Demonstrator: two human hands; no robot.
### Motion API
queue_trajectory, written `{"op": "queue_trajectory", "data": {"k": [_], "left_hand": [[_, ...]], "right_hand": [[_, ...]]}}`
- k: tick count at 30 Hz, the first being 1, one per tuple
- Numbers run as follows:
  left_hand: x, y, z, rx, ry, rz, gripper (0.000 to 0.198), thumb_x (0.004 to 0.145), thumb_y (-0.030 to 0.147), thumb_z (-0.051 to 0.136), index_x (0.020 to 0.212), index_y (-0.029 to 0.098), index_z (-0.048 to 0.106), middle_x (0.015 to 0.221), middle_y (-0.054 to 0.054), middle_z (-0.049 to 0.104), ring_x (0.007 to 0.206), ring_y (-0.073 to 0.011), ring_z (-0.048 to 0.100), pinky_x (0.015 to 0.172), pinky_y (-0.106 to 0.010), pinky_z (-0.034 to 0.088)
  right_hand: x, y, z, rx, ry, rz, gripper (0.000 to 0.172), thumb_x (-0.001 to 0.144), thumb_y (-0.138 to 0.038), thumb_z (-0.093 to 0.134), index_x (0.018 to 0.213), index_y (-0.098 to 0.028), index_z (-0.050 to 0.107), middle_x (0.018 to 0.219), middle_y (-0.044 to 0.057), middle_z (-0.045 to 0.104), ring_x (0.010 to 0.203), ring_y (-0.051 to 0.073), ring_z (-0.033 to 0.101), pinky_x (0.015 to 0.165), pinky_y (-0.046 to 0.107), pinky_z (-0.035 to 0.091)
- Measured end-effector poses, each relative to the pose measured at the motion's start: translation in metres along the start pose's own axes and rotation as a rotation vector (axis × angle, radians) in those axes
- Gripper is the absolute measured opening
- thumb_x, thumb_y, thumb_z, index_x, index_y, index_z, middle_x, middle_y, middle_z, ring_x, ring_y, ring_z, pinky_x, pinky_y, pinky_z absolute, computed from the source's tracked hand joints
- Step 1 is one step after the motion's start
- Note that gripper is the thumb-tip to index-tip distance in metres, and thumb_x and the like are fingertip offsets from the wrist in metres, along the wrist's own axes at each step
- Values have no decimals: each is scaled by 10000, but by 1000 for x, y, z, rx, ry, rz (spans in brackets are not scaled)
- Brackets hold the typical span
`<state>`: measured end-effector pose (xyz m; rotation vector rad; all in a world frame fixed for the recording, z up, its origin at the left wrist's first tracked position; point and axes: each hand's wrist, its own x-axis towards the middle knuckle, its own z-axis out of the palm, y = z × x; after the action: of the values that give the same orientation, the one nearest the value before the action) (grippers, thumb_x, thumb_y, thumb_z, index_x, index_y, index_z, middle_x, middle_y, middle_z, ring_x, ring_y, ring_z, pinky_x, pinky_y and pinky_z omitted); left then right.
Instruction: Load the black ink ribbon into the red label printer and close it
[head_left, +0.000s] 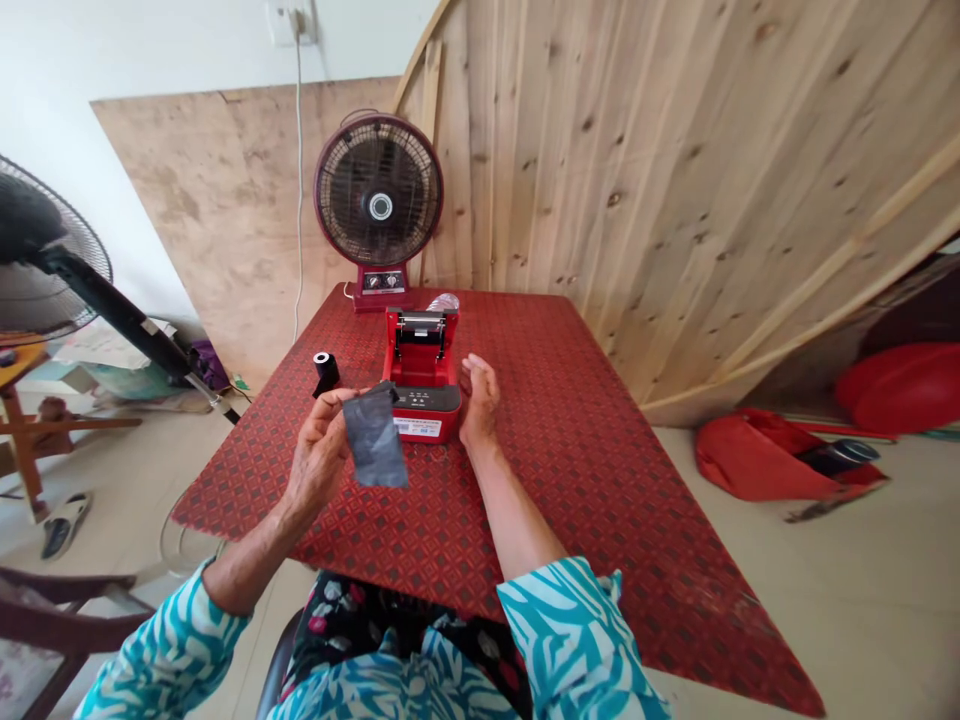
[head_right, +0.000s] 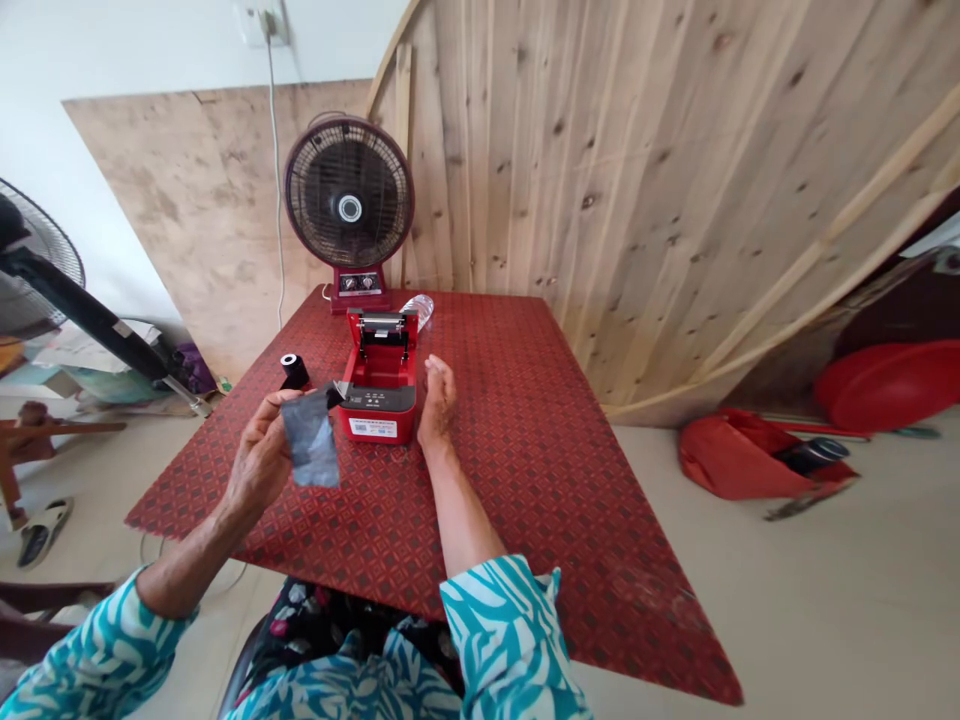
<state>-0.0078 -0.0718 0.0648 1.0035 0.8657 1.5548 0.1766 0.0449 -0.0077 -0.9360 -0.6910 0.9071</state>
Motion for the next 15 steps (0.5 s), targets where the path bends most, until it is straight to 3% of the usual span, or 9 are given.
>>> {"op": "queue_trajectory", "data": {"k": [3, 7, 10, 12, 15], "left_hand": [[1, -3, 1, -28, 19, -7, 361, 727, 435, 803, 946, 215, 620, 1086, -46, 722, 953, -200, 700, 785, -293, 562], [0, -6, 1, 28, 42, 110, 341, 730, 401, 810, 933, 203, 622, 1156, -73, 699, 1079, -217, 661, 882, -318, 543], [1, -5, 1, 70, 51, 228, 311, 748, 372, 802, 934, 208, 614, 1215, -87, 679, 1138, -225, 638, 947, -353, 521], [0, -5, 2, 80, 33, 279, 303, 752, 363, 798, 933, 214, 605, 1240, -93, 668, 1145, -233, 637, 955, -372, 520], [-2, -6, 5, 78, -1, 287, 304, 748, 341, 800, 939, 219, 598, 1289, -99, 642, 1183, -248, 615, 965, -391, 509]], "right_hand": [[-12, -33, 10, -9, -128, -94, 343, 854, -500, 508, 1052, -257, 649, 1110, 45, 696, 1075, 191, 635, 952, 385, 480], [-32, -75, 15, -36, -396, -145, 333, 898, -525, 485, 995, -279, 687, 1040, 39, 720, 1030, 206, 660, 933, 408, 501], [-43, -98, 8, -153, -435, -202, 344, 914, -544, 474, 985, -292, 698, 1059, 33, 718, 1049, 213, 651, 961, 422, 486], [-52, -107, 3, -215, -521, -167, 343, 906, -550, 493, 994, -288, 697, 1053, 34, 719, 1042, 211, 655, 954, 407, 488], [-66, -112, 0, -271, -753, -14, 303, 846, -491, 622, 1064, -286, 671, 1045, 28, 723, 992, 187, 669, 892, 358, 514]]}}
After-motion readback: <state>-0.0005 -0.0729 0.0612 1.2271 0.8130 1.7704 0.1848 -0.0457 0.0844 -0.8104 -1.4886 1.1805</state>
